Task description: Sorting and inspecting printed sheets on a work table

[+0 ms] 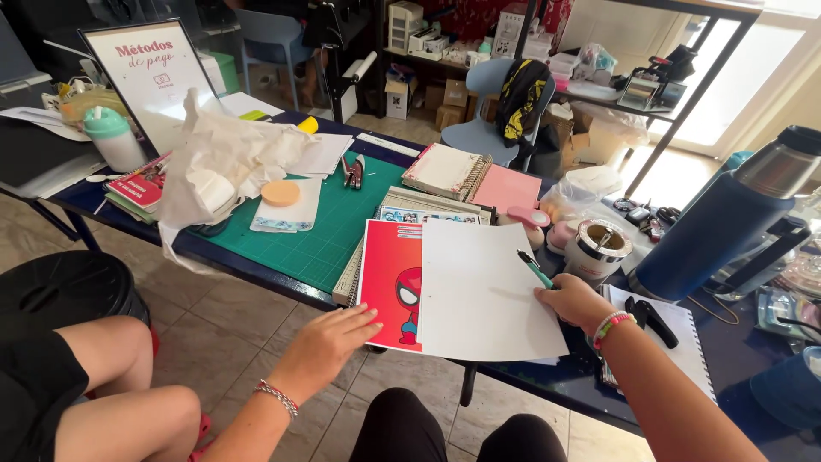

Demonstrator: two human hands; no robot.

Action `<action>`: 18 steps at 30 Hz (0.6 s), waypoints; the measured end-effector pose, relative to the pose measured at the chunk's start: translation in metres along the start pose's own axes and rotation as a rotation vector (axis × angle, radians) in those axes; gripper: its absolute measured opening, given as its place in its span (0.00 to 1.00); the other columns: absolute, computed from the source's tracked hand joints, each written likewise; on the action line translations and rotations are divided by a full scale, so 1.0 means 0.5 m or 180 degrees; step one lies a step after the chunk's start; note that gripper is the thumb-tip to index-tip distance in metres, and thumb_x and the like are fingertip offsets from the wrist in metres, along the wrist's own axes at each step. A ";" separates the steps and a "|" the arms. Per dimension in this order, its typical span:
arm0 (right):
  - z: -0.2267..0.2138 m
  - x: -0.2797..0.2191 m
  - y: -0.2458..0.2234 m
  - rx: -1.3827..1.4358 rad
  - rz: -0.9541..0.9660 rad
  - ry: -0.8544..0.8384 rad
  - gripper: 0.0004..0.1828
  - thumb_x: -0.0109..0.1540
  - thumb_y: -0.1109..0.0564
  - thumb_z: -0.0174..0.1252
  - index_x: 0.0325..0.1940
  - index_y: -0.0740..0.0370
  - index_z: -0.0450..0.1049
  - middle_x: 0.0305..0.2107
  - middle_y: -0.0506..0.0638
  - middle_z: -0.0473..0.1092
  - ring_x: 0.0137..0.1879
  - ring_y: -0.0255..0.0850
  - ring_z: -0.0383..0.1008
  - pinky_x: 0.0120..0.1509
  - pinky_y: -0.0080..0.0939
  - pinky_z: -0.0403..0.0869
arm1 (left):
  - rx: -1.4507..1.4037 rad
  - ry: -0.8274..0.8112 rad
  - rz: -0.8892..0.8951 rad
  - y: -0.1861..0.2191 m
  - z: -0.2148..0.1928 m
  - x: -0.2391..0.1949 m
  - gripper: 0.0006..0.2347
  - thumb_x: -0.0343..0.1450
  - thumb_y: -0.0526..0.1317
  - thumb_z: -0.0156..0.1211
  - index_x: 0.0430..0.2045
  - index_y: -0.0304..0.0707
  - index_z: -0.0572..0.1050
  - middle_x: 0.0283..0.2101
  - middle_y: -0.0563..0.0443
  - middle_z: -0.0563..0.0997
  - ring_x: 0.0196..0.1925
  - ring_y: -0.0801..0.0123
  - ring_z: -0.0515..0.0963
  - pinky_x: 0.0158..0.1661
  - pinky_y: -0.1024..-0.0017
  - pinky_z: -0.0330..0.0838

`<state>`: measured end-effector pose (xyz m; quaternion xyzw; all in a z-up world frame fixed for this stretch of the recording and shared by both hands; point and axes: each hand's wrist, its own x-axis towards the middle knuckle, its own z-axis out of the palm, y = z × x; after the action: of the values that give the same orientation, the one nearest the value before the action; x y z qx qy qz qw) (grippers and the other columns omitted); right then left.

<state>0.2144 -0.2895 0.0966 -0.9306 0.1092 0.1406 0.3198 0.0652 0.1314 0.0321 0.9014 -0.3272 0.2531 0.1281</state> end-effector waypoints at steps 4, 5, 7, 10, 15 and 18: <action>0.015 0.034 0.015 0.0697 0.0027 -0.0210 0.14 0.65 0.50 0.62 0.39 0.61 0.67 0.24 0.50 0.58 0.23 0.38 0.53 0.26 0.38 0.55 | -0.0087 0.0206 0.0098 -0.010 -0.044 -0.005 0.23 0.64 0.21 0.57 0.53 0.40 0.78 0.59 0.46 0.79 0.63 0.56 0.77 0.58 0.61 0.76; 0.016 0.033 0.016 0.0689 0.0028 -0.0221 0.14 0.65 0.50 0.62 0.39 0.61 0.67 0.24 0.50 0.58 0.23 0.38 0.53 0.26 0.38 0.55 | -0.0089 0.0203 0.0085 -0.010 -0.047 -0.006 0.23 0.64 0.21 0.57 0.53 0.40 0.78 0.59 0.46 0.79 0.63 0.56 0.77 0.58 0.61 0.76; 0.022 0.032 0.019 0.1047 0.0156 -0.0531 0.14 0.64 0.52 0.64 0.40 0.60 0.67 0.19 0.51 0.57 0.22 0.38 0.52 0.24 0.36 0.52 | -0.0168 0.0250 0.0089 -0.008 -0.055 -0.011 0.20 0.65 0.22 0.59 0.49 0.39 0.80 0.59 0.47 0.80 0.63 0.55 0.77 0.55 0.62 0.78; 0.046 0.059 0.032 0.1155 0.0206 -0.0659 0.15 0.64 0.53 0.65 0.38 0.59 0.64 0.20 0.50 0.56 0.23 0.38 0.52 0.24 0.37 0.50 | -0.0445 0.0234 0.0029 -0.012 -0.037 -0.014 0.12 0.68 0.26 0.62 0.43 0.37 0.82 0.56 0.46 0.82 0.63 0.56 0.77 0.58 0.63 0.77; 0.041 0.050 0.010 0.0910 0.0100 -0.0075 0.16 0.62 0.54 0.65 0.47 0.64 0.68 0.33 0.56 0.65 0.32 0.43 0.63 0.32 0.43 0.63 | -0.0271 0.0455 0.0133 -0.018 -0.064 -0.008 0.15 0.64 0.25 0.64 0.42 0.39 0.83 0.51 0.48 0.84 0.58 0.59 0.81 0.57 0.62 0.77; 0.002 0.019 -0.016 0.0344 0.0071 0.0306 0.20 0.61 0.51 0.64 0.52 0.64 0.74 0.41 0.59 0.74 0.42 0.49 0.76 0.43 0.48 0.75 | -0.0336 0.0490 0.0063 -0.018 -0.111 -0.017 0.19 0.61 0.22 0.60 0.43 0.41 0.83 0.53 0.49 0.84 0.59 0.60 0.81 0.60 0.60 0.73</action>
<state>0.2256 -0.2837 0.0973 -0.9164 0.1422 0.0931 0.3625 0.0449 0.1646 0.0734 0.8679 -0.3382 0.3053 0.1977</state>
